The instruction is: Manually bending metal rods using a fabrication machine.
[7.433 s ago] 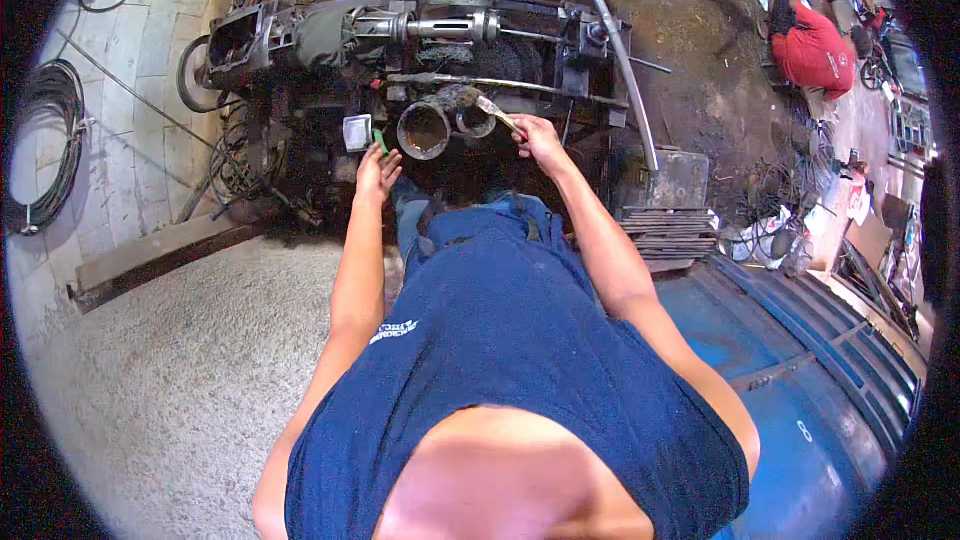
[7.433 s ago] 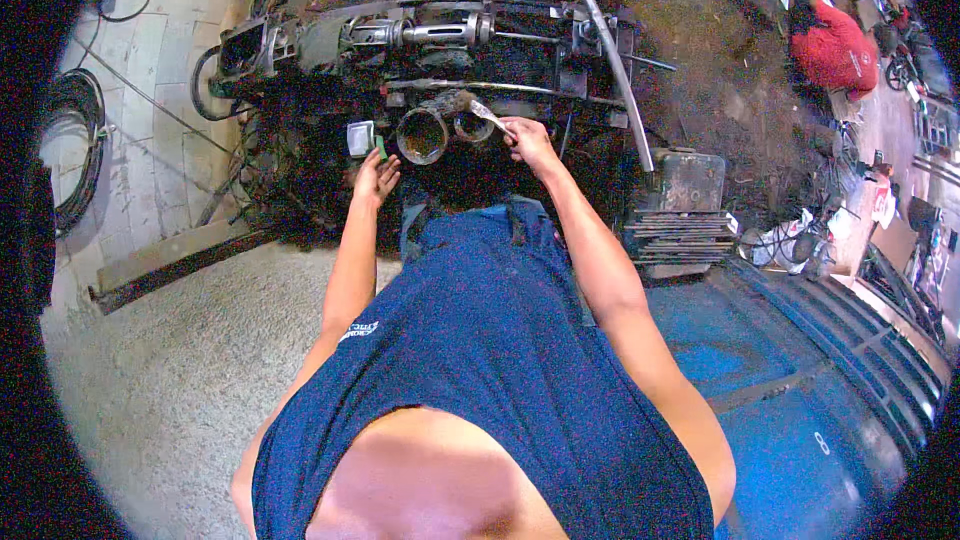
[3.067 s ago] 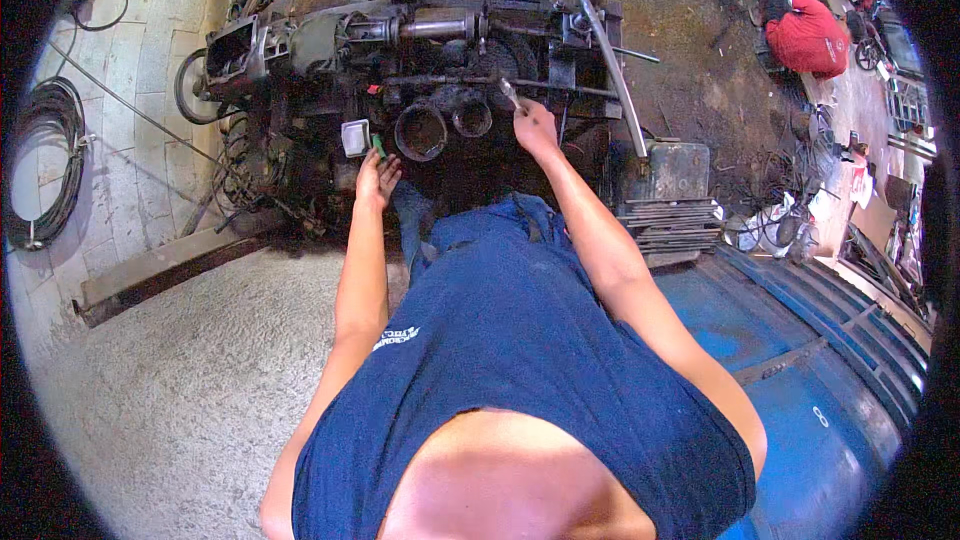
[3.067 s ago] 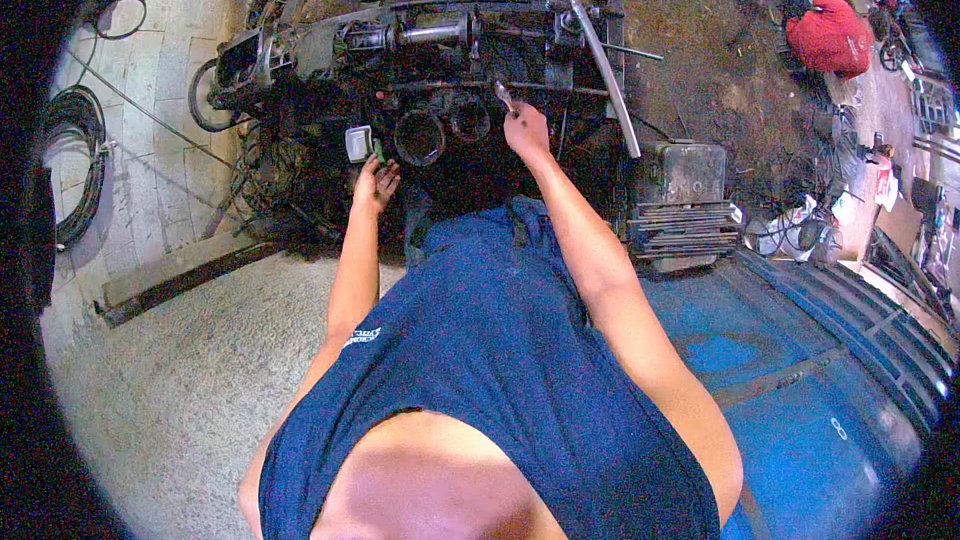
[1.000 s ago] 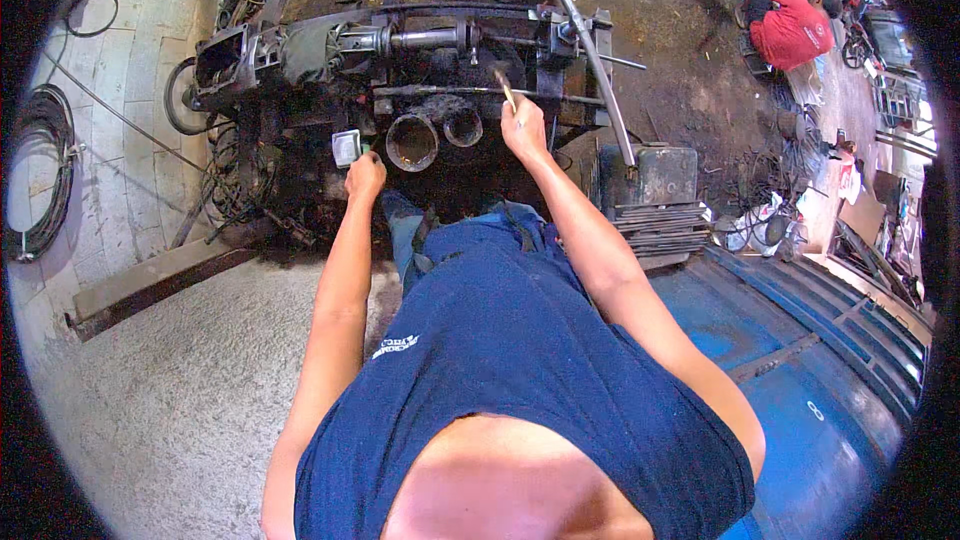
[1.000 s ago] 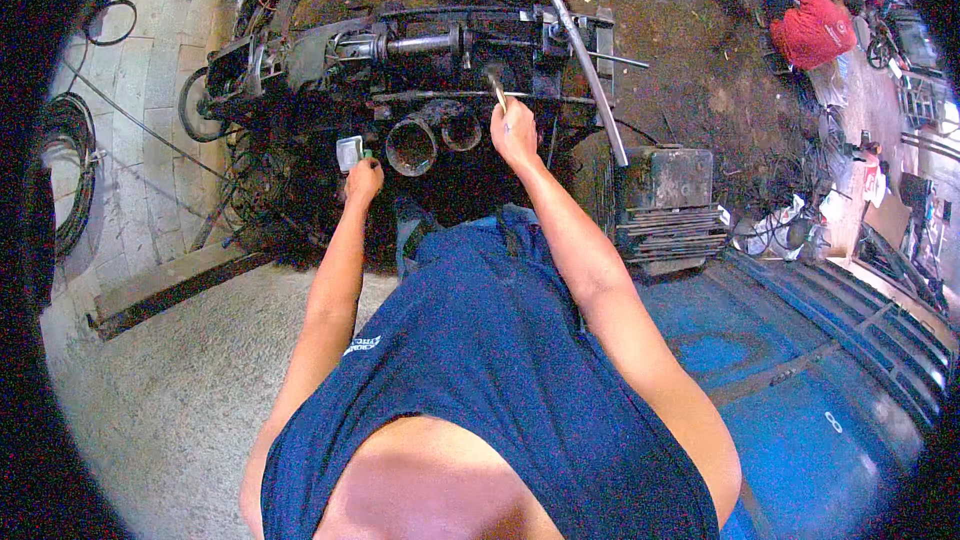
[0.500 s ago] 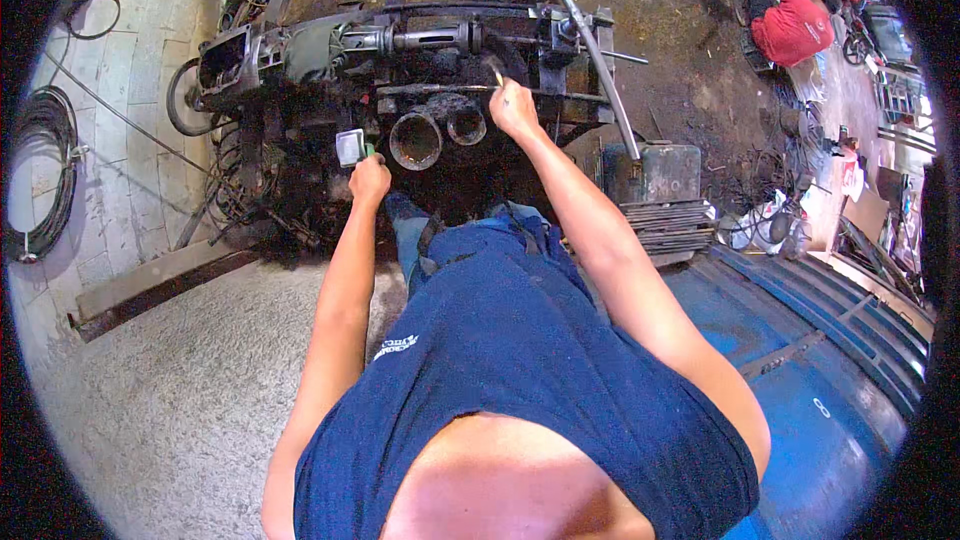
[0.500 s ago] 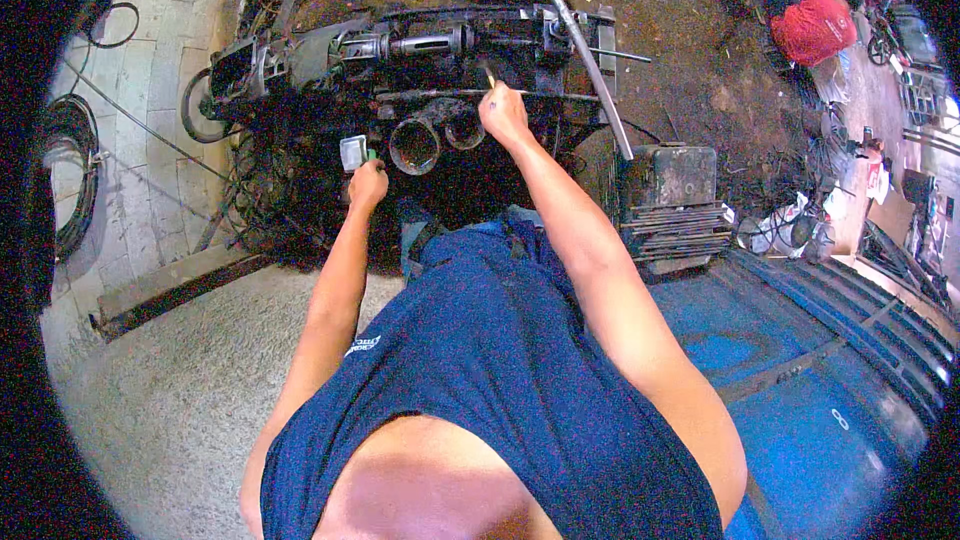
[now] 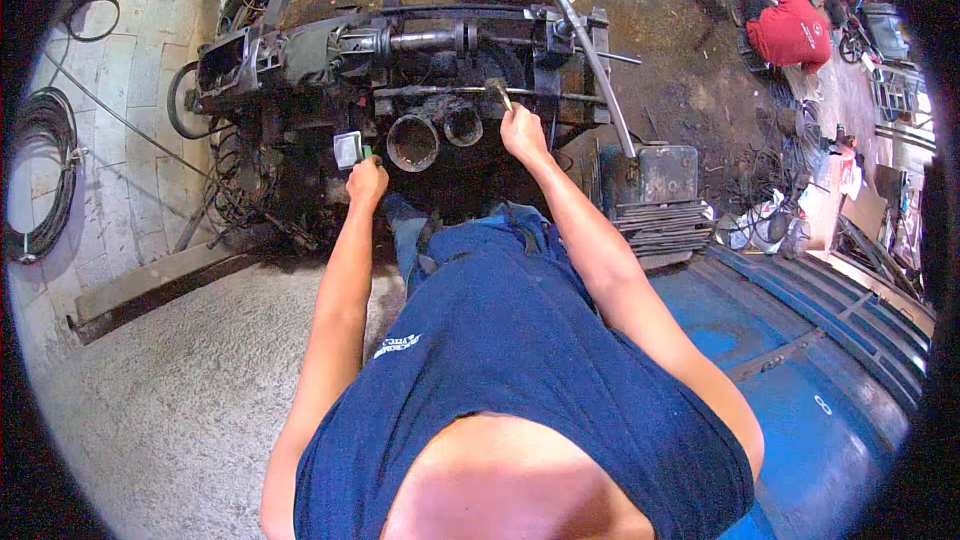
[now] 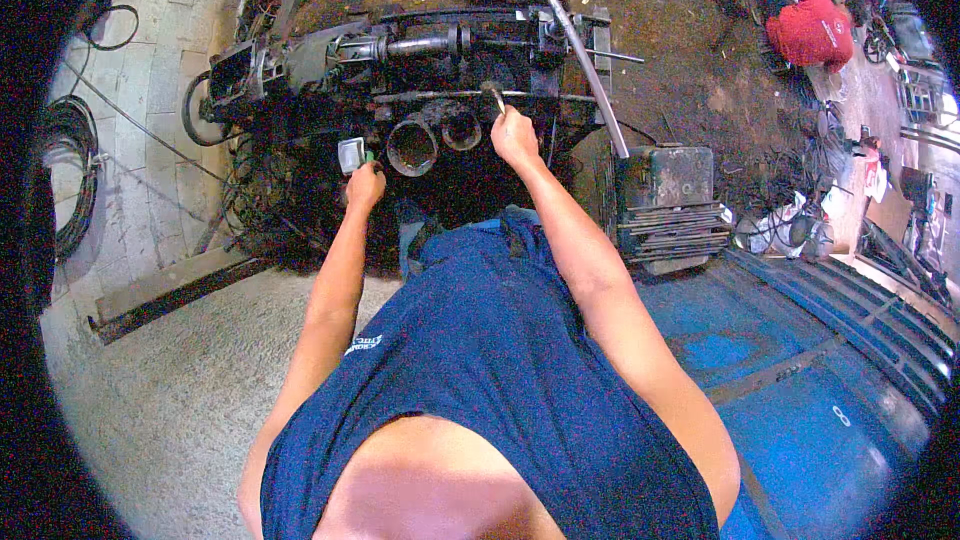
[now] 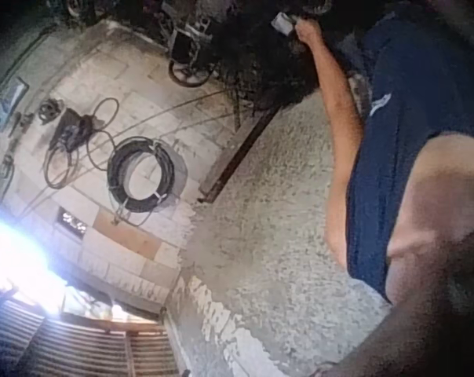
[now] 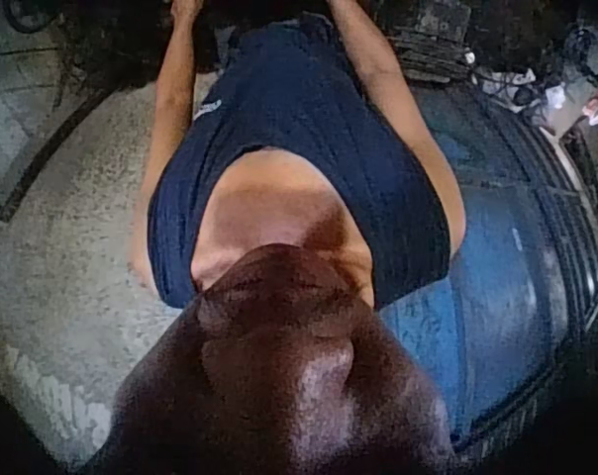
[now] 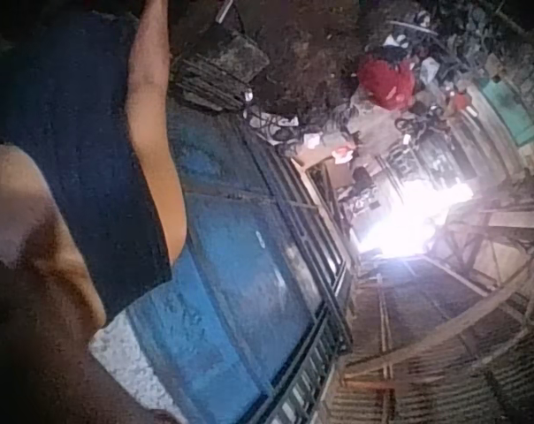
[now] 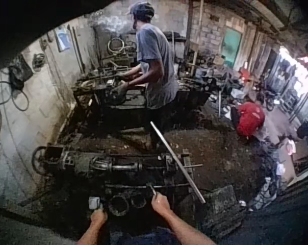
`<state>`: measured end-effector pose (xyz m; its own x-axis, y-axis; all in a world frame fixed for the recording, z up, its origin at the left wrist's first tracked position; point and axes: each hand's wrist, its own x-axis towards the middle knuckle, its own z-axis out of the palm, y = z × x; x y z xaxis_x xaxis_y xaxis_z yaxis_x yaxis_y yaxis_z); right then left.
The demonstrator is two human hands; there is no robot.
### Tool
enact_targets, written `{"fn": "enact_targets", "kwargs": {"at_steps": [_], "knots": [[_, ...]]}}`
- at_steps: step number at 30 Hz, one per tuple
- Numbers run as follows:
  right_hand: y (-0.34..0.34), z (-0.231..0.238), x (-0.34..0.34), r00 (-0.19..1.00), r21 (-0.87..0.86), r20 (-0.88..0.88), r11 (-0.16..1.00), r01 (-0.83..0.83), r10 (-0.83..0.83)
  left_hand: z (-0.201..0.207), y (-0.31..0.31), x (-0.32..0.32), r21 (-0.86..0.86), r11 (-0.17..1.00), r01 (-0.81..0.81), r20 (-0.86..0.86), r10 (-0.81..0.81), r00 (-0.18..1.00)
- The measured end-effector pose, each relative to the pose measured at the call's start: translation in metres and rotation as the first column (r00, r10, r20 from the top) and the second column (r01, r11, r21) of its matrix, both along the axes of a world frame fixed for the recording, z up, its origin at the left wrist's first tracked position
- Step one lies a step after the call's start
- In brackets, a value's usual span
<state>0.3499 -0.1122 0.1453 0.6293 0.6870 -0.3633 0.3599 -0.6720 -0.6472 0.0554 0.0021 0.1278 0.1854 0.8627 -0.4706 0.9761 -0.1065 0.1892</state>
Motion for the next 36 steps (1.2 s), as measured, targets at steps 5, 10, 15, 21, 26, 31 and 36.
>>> {"fn": "enact_targets", "kwargs": {"at_steps": [5,10,15,21,26,31,36], "knots": [[-0.001,0.007,-0.002,0.999,0.024,-0.048,0.999,0.023,-0.022,-0.005,0.001,-0.003,-0.004,1.000,0.003,0.019,-0.003,1.000],[-0.001,0.015,-0.002,0.998,-0.021,-0.055,1.000,0.006,-0.007,-0.003,0.001,-0.001,-0.004,1.000,-0.011,-0.006,0.011,1.000],[-0.001,0.015,-0.001,0.999,0.006,-0.038,1.000,-0.005,0.006,-0.003,0.002,0.000,-0.005,1.000,-0.011,-0.008,0.011,1.000],[-0.002,0.004,0.002,0.999,0.064,-0.005,0.997,-0.033,0.033,-0.005,0.002,0.000,-0.004,1.000,-0.011,-0.003,0.011,1.000],[0.000,0.003,0.003,1.000,0.062,-0.007,0.998,-0.023,0.023,-0.006,0.002,0.000,0.003,1.000,-0.019,0.000,0.019,1.000],[0.001,0.004,0.004,0.999,0.038,-0.016,0.999,-0.029,0.030,-0.007,0.002,-0.001,-0.001,1.000,-0.008,-0.002,0.008,1.000],[0.004,0.005,0.006,0.998,0.013,0.006,0.998,-0.065,0.065,-0.004,0.000,0.000,-0.011,1.000,-0.028,-0.008,0.028,1.000]]}}
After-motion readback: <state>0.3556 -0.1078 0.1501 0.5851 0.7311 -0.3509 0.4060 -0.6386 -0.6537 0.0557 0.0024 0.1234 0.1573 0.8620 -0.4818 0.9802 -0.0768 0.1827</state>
